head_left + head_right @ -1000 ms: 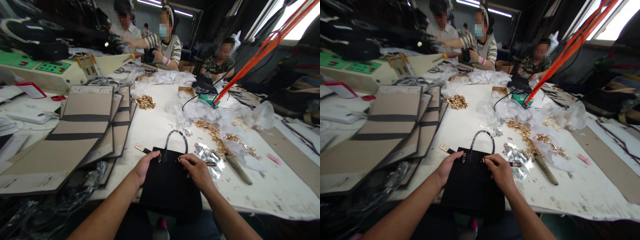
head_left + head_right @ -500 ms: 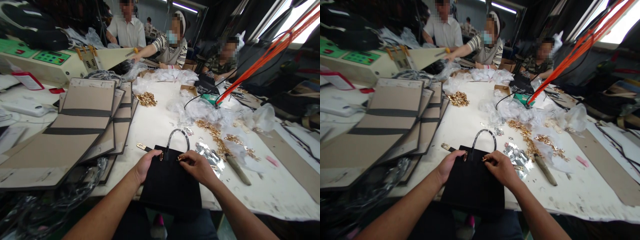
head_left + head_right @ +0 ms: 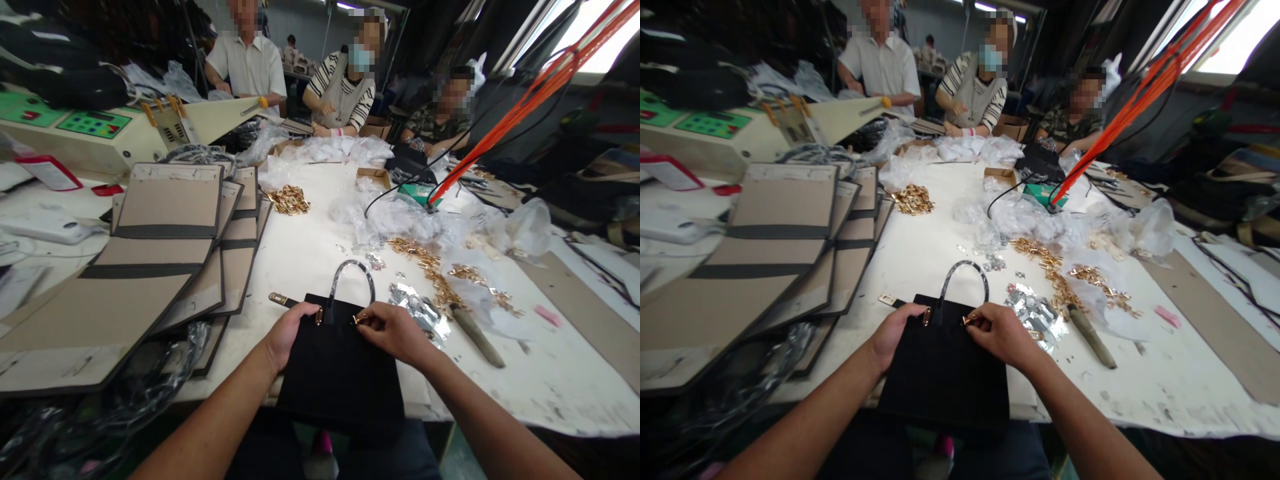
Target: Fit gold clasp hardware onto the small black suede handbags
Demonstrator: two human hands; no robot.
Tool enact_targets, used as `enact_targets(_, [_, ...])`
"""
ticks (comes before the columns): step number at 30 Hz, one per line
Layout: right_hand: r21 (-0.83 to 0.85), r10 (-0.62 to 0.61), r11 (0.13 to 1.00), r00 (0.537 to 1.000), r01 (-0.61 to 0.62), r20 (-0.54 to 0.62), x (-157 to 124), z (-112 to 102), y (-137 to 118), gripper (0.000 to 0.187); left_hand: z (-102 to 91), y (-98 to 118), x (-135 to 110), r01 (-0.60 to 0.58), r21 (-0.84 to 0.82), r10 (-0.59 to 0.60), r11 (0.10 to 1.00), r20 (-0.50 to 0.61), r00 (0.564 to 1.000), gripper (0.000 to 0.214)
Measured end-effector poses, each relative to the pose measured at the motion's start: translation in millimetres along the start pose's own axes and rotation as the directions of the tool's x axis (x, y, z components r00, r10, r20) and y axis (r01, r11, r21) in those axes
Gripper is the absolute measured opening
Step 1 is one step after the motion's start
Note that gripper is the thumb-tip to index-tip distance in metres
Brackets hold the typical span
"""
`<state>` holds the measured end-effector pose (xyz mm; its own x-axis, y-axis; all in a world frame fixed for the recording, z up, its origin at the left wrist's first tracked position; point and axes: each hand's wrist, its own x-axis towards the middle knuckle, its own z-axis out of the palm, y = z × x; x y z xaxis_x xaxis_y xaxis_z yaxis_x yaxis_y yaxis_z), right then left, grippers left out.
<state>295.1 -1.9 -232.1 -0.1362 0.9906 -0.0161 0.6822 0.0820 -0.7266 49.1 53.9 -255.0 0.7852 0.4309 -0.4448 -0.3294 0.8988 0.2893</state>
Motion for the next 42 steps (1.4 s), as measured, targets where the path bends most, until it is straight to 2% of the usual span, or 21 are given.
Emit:
enact_targets(6, [-0.083, -0.044, 0.995, 0.996, 0.050, 0.074, 7.3, -11.6, -8.7, 0.018, -2.8, 1.2, 2.1, 0.026, -0.024, -0.026, 0.999, 0.012, 1.000, 0.033])
enact_targets(11, [-0.142, -0.062, 0.988, 0.997, 0.066, 0.035, 10.7, -6.3, -8.3, 0.015, -1.8, 1.0, 0.6, 0.023, -0.045, -0.024, 0.999, -0.007, 1.000, 0.031])
enact_targets(19, [-0.100, -0.069, 0.993, 0.998, 0.069, 0.000, 13.5, 4.8, -6.9, 0.017, 2.7, -0.5, -1.7, -0.056, -0.036, 0.054, 0.998, -0.060, 0.997, 0.025])
enact_targets(24, [-0.034, -0.050, 0.998, 0.998, 0.052, 0.039, 6.8, 2.4, -9.2, 0.016, 9.1, -2.4, -5.8, -0.041, -0.025, 0.039, 0.999, -0.073, 0.997, 0.027])
enact_targets(27, [-0.071, -0.060, 0.995, 0.997, 0.064, 0.046, 3.6, -1.6, -14.6, 0.012, 10.1, -3.6, -7.0, -0.052, 0.002, 0.052, 0.999, -0.067, 0.996, 0.027])
enact_targets(33, [-0.271, -0.082, 0.961, 0.995, 0.063, -0.057, 1.5, 0.4, -26.2, 0.012, 4.0, -3.7, -5.7, -0.065, -0.013, 0.064, 0.998, -0.091, 0.994, 0.026])
enact_targets(38, [-0.277, -0.006, 0.961, 0.993, -0.027, -0.118, 3.8, 4.7, -32.9, 0.009, 2.4, -4.4, -5.6, -0.077, 0.000, 0.076, 0.997, -0.115, 0.990, 0.025])
enact_targets(42, [-0.219, 0.011, 0.975, 0.997, -0.028, -0.080, 3.8, 2.5, -33.7, 0.008, 7.0, -4.1, -6.4, -0.069, -0.003, 0.068, 0.998, -0.105, 0.992, 0.026])
